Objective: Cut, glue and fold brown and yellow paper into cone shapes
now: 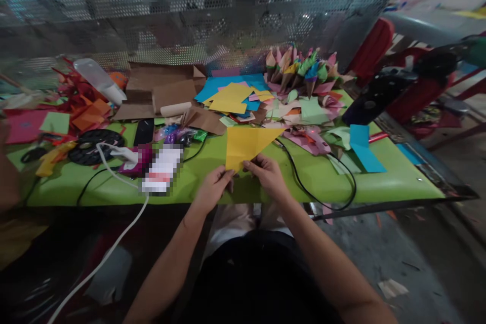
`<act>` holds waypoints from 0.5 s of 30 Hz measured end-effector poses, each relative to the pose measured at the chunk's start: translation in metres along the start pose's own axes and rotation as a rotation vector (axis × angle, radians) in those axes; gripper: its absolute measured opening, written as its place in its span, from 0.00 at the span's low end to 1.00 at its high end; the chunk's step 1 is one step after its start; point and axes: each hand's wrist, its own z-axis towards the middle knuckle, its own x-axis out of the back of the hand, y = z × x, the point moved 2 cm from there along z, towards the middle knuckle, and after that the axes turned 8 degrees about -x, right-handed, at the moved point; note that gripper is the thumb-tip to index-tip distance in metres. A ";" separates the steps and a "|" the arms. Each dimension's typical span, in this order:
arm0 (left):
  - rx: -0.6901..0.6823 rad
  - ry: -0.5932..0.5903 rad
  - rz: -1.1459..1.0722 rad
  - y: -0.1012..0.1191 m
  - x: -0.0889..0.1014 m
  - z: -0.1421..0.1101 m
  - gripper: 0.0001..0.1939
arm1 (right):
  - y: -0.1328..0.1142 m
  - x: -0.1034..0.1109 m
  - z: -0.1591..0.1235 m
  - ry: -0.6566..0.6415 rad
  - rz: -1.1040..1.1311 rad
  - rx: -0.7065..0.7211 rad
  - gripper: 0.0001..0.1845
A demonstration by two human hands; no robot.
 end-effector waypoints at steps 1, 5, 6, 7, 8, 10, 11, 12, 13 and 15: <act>-0.016 0.014 0.005 -0.001 -0.001 0.001 0.17 | 0.000 0.000 0.000 -0.001 0.002 0.007 0.19; -0.037 0.042 -0.014 -0.003 -0.005 0.003 0.14 | 0.002 0.000 0.001 0.006 0.005 0.037 0.18; -0.032 0.039 -0.019 -0.004 -0.005 0.003 0.14 | 0.002 0.000 0.002 0.009 0.004 0.039 0.18; -0.027 0.034 -0.020 -0.004 -0.006 0.003 0.13 | 0.003 0.001 0.002 0.011 0.002 0.040 0.18; -0.024 0.030 -0.022 -0.004 -0.006 0.003 0.13 | 0.003 0.001 0.002 0.011 -0.001 0.039 0.18; -0.026 0.028 -0.028 -0.004 -0.007 0.004 0.12 | 0.002 0.001 0.002 0.003 -0.008 0.040 0.18; -0.032 0.029 -0.034 -0.004 -0.007 0.004 0.12 | 0.002 0.001 0.002 0.000 -0.010 0.043 0.18; -0.039 0.031 -0.042 -0.005 -0.007 0.004 0.11 | 0.001 0.001 0.002 -0.002 -0.010 0.046 0.19; -0.044 0.035 -0.048 -0.005 -0.008 0.004 0.11 | 0.001 0.001 0.001 -0.003 -0.008 0.050 0.19; -0.052 0.042 -0.052 -0.006 -0.009 0.005 0.11 | 0.001 0.001 0.001 -0.004 -0.005 0.059 0.19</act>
